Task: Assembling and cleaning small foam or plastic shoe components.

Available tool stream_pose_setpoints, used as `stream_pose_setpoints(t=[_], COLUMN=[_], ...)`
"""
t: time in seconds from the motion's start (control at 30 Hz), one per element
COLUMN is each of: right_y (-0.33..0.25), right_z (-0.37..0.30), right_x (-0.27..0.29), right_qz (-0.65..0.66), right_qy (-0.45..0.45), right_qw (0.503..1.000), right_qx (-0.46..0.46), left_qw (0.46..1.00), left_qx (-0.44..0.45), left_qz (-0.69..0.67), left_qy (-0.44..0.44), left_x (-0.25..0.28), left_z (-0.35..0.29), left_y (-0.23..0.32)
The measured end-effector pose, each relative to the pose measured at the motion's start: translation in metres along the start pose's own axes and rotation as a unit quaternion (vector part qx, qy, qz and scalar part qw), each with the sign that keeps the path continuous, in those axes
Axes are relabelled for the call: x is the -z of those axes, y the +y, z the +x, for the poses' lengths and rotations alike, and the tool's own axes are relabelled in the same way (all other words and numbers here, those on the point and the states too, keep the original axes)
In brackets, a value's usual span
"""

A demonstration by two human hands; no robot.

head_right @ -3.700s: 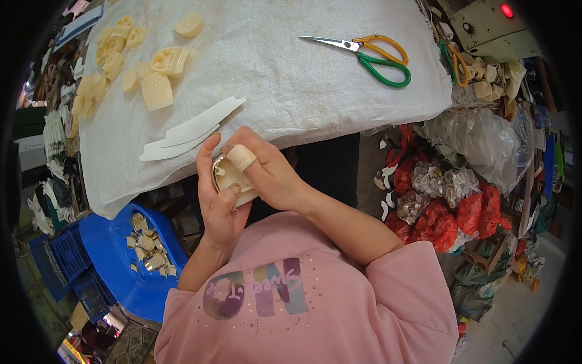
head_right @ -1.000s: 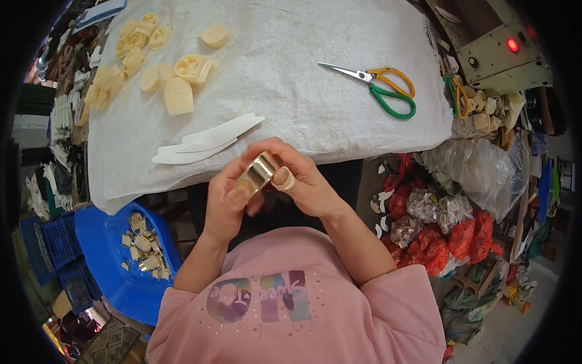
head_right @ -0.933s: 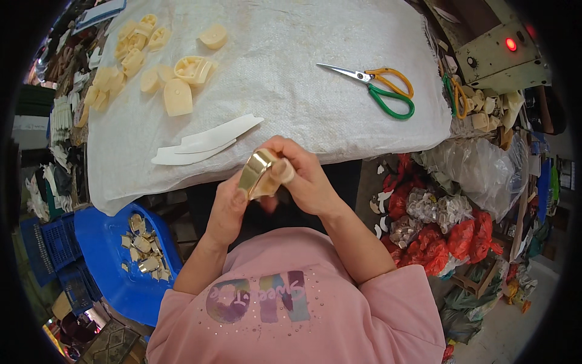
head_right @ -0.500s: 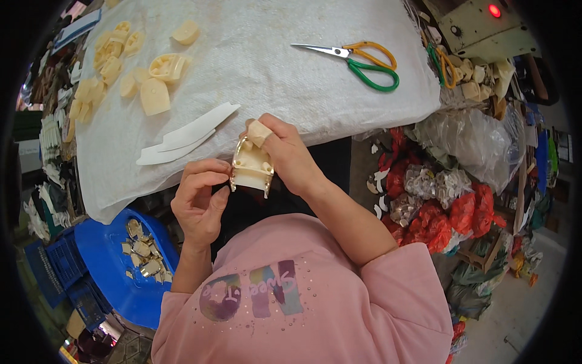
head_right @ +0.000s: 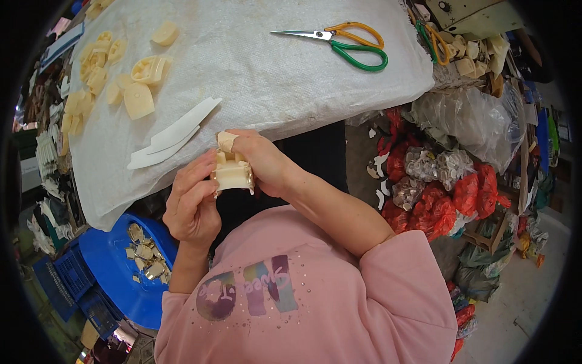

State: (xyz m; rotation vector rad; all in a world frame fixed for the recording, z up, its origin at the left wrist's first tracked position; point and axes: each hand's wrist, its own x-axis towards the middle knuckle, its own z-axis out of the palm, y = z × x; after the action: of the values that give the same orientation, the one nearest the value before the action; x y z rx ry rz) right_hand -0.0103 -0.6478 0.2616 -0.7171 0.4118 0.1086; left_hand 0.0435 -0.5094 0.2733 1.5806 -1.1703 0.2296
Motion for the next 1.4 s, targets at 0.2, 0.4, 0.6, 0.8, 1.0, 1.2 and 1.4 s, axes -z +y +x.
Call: stream_pose_setpoints(t=[0.2, 0.4, 0.6, 0.8, 1.0, 1.2, 1.4], right_y=[0.003, -0.012, -0.016, -0.020, -0.023, -0.025, -0.023], right_z=[0.004, -0.006, -0.016, -0.013, -0.015, -0.009, -0.004], right_x=[0.006, 0.021, 0.024, 0.025, 0.024, 0.024, 0.022], right_qz=[0.004, -0.220, -0.210, -0.196, -0.294, -0.385, -0.299], right_qy=[-0.002, -0.069, -0.130, -0.145, -0.143, -0.126, -0.102], right_qw=[1.000, 0.970, 0.964, 0.965, 0.937, 0.906, 0.941], right_qx=[-0.003, 0.082, 0.094, 0.100, 0.125, 0.123, 0.118], left_qw=[1.000, 0.998, 0.997, 0.998, 0.999, 0.998, 0.998], left_qx=[-0.002, 0.010, 0.015, 0.030, 0.039, 0.064, 0.062], left_qz=[0.006, 0.006, 0.012, 0.011, 0.009, 0.016, 0.011], left_qy=[0.000, 0.067, 0.071, 0.051, 0.012, 0.000, 0.012], left_x=[-0.003, 0.008, 0.011, 0.011, 0.012, 0.014, 0.012], left_z=[-0.003, -0.010, -0.011, -0.014, -0.012, -0.011, -0.014], left_y=[0.000, -0.010, -0.008, -0.007, -0.006, -0.009, -0.014])
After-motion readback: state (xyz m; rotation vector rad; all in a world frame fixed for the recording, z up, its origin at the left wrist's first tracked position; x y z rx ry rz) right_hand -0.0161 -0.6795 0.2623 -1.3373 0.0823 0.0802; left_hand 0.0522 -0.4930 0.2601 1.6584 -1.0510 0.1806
